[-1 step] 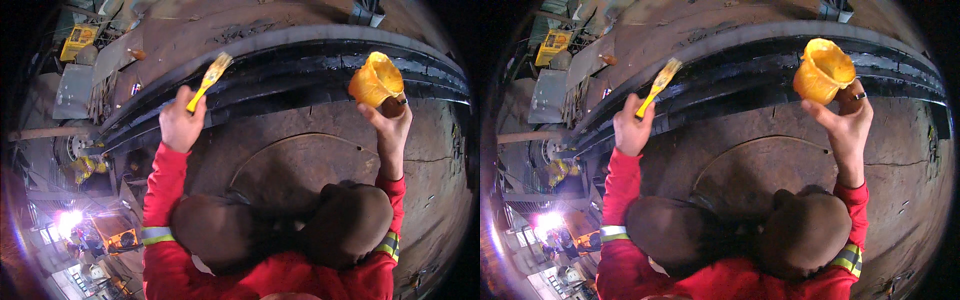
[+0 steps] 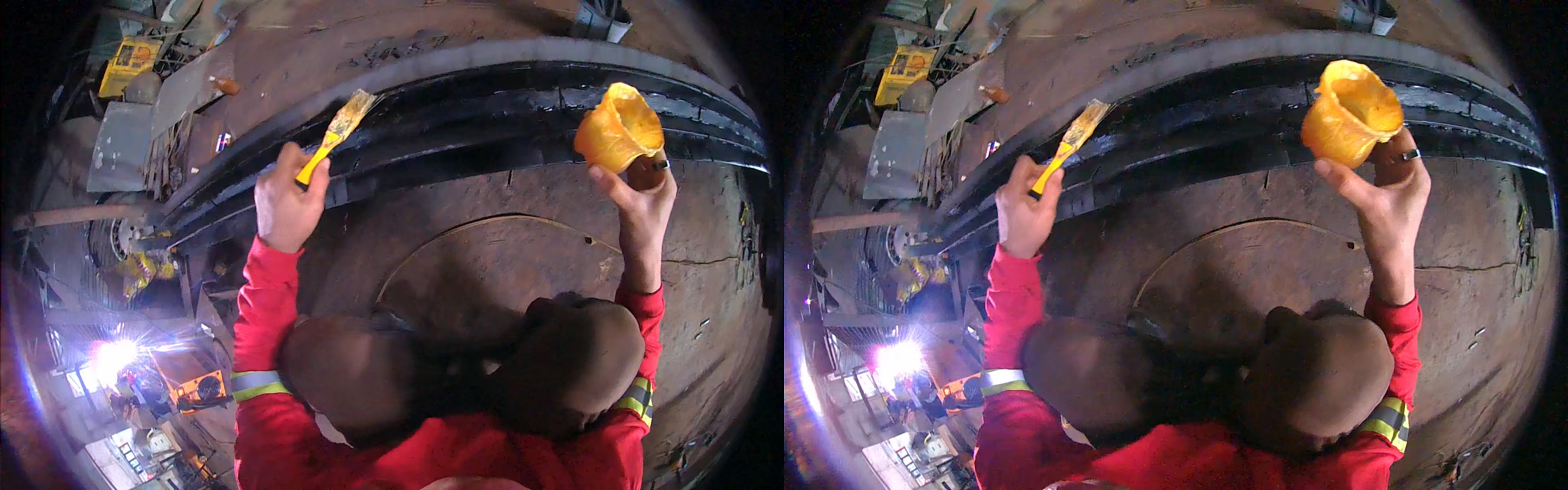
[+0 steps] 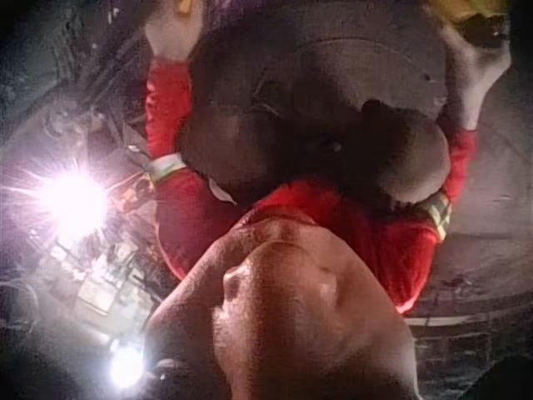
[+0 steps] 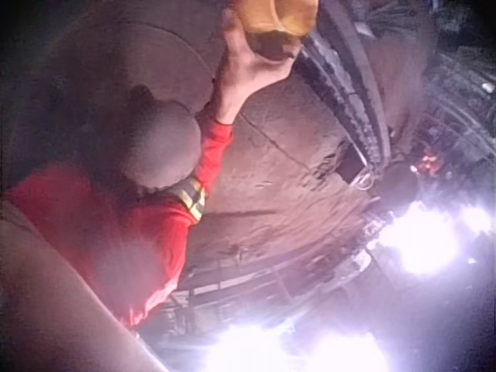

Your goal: The person uses a yellow brush to apply a thick, yellowish substance from a small container onto a long, dark metal beam. They repeatedly dip the brush into the container and spread the substance along the length of the beam in a workshop environment.

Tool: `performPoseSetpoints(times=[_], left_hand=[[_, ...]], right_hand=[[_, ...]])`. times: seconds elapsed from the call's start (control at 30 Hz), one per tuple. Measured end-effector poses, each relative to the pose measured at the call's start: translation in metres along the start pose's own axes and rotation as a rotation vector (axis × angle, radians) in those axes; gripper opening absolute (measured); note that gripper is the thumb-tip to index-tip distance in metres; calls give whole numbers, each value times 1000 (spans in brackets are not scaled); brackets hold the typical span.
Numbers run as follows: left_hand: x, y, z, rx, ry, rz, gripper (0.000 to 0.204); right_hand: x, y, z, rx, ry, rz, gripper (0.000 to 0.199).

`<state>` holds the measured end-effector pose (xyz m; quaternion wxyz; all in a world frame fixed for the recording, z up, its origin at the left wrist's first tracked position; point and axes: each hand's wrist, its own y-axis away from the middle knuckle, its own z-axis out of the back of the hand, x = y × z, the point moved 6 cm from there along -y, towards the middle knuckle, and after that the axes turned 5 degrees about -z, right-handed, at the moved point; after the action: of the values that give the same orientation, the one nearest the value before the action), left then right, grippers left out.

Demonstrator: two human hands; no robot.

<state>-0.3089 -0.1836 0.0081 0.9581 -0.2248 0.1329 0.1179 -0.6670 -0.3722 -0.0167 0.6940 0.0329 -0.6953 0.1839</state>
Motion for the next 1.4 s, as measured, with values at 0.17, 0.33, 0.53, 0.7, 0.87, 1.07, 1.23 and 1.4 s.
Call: performPoseSetpoints(times=[0.17, 0.33, 0.53, 0.7, 0.87, 1.07, 1.23, 1.4], left_hand=[[-13, -9, 14, -69, 78, 167, 19], [-28, 10, -26, 145, 50, 104, 22], [-23, 5, -2, -75, 125, 133, 21], [-28, -5, -22, 16, -3, 73, 23], [-55, -18, -54, 104, -131, -11, 21], [-18, -4, -11, 109, -202, -295, 18], [2, -41, 12, 232, -396, -461, 15], [-41, -71, -17, 177, -251, -666, 15]], right_hand=[[-5, -2, 6, -5, 13, -38, 66], [3, 1, -4, 17, 21, 13, 66], [1, 0, 9, -21, 40, -36, 69], [6, 1, -2, 9, -23, -15, 62], [4, 0, 1, 20, 6, 32, 62], [10, 3, 6, -13, -28, 16, 64], [4, 3, 12, -24, 21, 37, 64], [6, 1, 9, -51, -43, 4, 63]])
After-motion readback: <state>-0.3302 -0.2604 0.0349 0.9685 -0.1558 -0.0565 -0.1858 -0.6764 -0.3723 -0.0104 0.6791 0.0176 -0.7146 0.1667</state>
